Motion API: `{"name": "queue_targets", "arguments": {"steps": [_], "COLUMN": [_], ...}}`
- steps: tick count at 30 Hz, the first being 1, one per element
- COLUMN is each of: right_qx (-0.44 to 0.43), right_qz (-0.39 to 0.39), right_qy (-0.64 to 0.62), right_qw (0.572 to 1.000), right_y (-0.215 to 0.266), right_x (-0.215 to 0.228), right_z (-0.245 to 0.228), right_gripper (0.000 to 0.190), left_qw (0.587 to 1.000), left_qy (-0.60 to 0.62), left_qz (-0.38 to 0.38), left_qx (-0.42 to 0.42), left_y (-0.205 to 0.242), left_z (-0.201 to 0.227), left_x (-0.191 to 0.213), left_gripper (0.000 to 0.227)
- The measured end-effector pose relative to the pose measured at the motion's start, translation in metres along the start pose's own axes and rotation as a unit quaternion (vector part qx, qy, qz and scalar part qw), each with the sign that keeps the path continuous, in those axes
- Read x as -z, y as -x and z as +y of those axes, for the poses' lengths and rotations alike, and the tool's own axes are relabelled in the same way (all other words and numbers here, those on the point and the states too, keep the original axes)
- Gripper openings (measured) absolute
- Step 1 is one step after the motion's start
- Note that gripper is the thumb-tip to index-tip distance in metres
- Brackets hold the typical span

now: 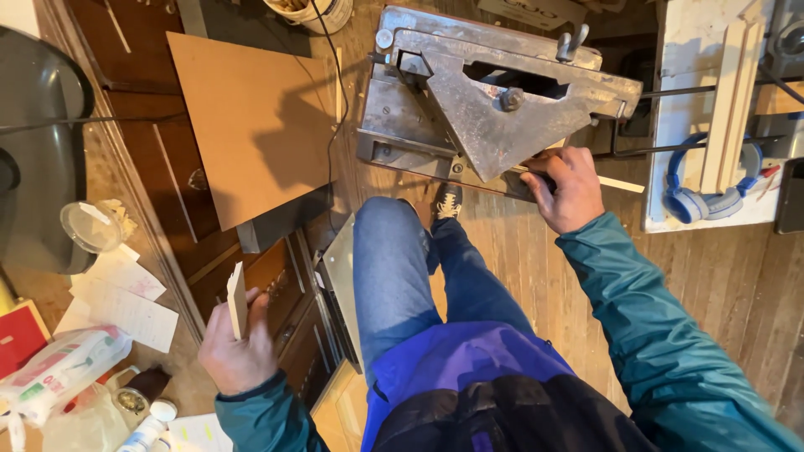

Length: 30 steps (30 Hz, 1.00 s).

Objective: Measuring and cutting thin wooden strips for art framing using a manual mitre cutter.

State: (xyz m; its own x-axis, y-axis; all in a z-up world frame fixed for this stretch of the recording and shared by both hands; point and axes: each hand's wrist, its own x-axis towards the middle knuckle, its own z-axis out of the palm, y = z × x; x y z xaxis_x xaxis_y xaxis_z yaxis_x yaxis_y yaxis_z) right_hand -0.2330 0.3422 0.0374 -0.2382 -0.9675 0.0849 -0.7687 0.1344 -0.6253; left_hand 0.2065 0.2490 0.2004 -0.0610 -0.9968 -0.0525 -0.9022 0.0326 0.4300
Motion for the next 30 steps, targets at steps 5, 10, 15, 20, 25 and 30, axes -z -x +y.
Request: {"name": "queue_targets", "arguments": {"steps": [5,10,15,20,25,30], "right_qx": [0.0,-0.018,-0.012,-0.009,-0.007,0.007], "right_qz": [0.003,-0.007,-0.012,-0.009,-0.004,0.007], "right_qy": [-0.002,-0.01,-0.011,-0.001,-0.012,-0.019], "right_qw": [1.0,1.0,1.0,1.0,1.0,1.0], "right_y": [0.001,-0.001,-0.002,-0.004,-0.002,-0.003], "right_x": [-0.001,0.0,0.002,0.001,0.002,0.0], "right_z": [0.0,-0.001,-0.002,-0.003,-0.006,0.001], "right_gripper": [0.021,0.022,0.021,0.019,0.022,0.021], "left_qw": [1.0,1.0,0.999,0.999,0.999,0.999], "left_qy": [0.004,0.003,0.03,0.037,-0.016,-0.009], "left_qz": [0.002,-0.003,-0.011,-0.019,-0.032,-0.015], "left_qx": [0.003,0.005,0.005,-0.017,-0.041,-0.044], "left_y": [0.001,0.0,0.0,-0.009,-0.018,-0.019], "left_z": [0.001,0.001,-0.004,-0.005,-0.001,0.011], "left_x": [0.003,0.001,-0.007,-0.012,-0.012,-0.003], "left_gripper": [0.018,0.019,0.017,0.018,0.018,0.019]}}
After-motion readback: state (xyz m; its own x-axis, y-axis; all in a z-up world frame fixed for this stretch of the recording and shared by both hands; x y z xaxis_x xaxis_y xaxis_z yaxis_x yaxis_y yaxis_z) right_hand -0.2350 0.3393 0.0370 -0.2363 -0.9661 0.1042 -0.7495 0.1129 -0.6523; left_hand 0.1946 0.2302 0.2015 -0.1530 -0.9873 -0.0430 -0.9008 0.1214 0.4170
